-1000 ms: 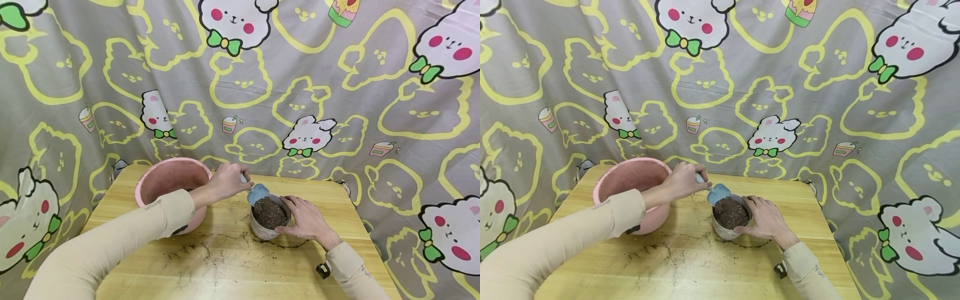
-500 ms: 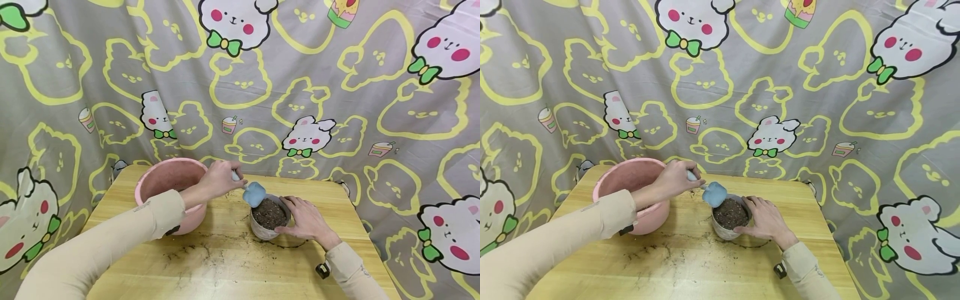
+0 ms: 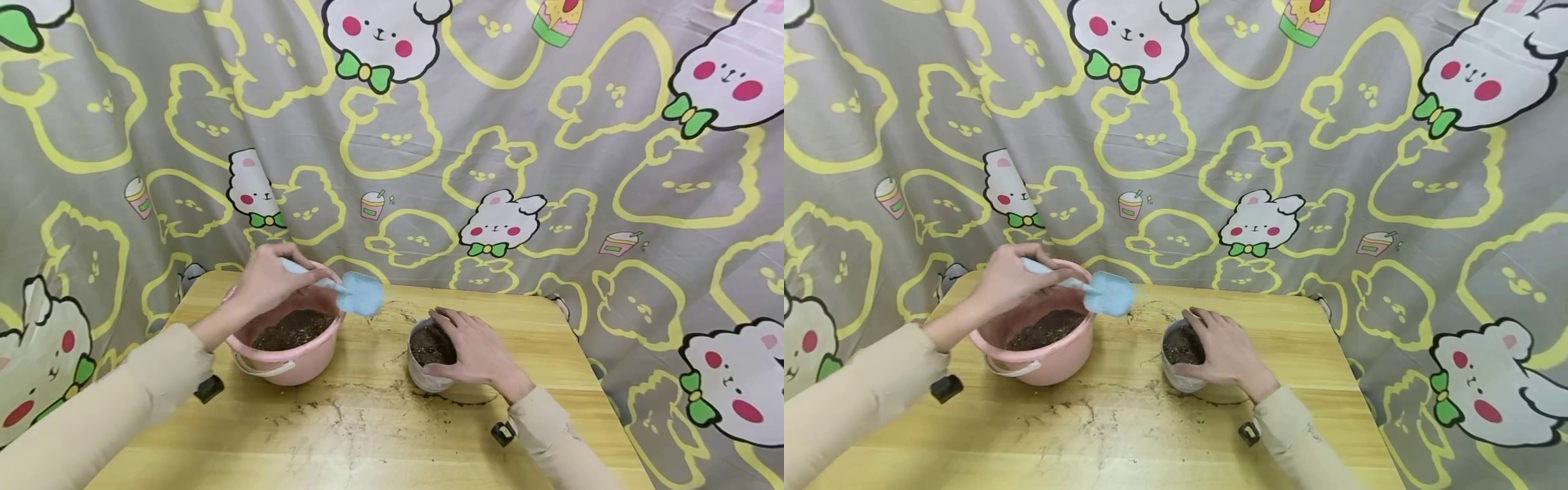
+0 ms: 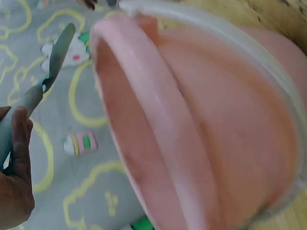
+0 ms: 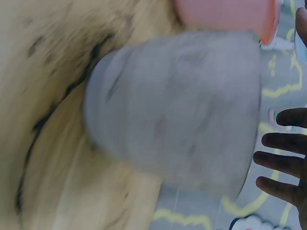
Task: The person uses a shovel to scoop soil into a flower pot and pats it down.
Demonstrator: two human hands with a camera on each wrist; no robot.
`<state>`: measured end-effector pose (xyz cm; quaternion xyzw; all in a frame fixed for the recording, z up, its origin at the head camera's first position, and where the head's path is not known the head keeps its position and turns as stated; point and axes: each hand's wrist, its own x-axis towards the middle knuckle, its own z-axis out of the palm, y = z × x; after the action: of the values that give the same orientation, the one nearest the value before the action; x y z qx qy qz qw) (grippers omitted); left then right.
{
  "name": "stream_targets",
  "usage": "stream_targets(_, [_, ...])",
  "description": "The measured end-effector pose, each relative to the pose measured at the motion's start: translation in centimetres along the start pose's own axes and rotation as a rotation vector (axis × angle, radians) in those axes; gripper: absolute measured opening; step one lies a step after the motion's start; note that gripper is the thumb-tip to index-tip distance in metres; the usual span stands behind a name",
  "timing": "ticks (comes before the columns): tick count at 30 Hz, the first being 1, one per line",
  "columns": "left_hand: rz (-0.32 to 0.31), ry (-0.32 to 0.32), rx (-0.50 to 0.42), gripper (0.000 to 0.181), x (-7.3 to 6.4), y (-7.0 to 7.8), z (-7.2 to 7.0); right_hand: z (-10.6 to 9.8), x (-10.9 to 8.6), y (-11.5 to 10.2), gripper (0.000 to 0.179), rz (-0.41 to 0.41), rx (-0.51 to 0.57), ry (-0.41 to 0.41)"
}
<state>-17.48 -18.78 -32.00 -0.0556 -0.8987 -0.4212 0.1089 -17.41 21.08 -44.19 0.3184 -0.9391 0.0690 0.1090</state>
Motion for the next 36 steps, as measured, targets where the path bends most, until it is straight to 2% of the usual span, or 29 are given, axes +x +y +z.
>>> stream_targets(3, [0.023, 0.052, 0.022, 0.027, -0.7, -0.9, -2.1, -0.1, 1.4, -1.3, 0.106, -0.035, 0.008, 0.018])
stream_targets(10, [-0.055, 0.039, -0.083, 0.038, -1.8, -2.6, -6.4, -0.9, 4.8, -4.8, 0.108, -0.104, 0.004, 0.026])
stream_targets(13, [-0.068, 0.059, -0.003, 0.038, -2.0, -3.5, -7.7, -1.0, 6.0, -6.2, 0.108, -0.130, -0.001, 0.036])
stream_targets(16, [-0.074, 0.052, 0.086, 0.036, -1.8, -4.6, -8.4, -1.1, 7.4, -7.5, 0.105, -0.153, -0.001, 0.039])
stream_targets(20, [-0.065, -0.011, 0.160, 0.032, -1.1, -6.2, -8.2, -1.0, 9.2, -9.0, 0.104, -0.163, 0.000, 0.039])
stream_targets(26, [-0.060, -0.100, 0.280, 0.022, 0.5, -8.7, -6.5, -0.5, 11.3, -10.6, 0.105, -0.176, -0.021, 0.047])
stream_targets(31, [0.013, -0.145, 0.397, 0.018, 1.6, -9.9, -5.0, 0.0, 12.2, -11.4, 0.106, -0.194, -0.055, 0.065])
stream_targets(36, [0.096, -0.173, 0.461, 0.014, 2.6, -9.8, -3.5, 0.5, 12.7, -11.9, 0.103, -0.192, -0.100, 0.051])
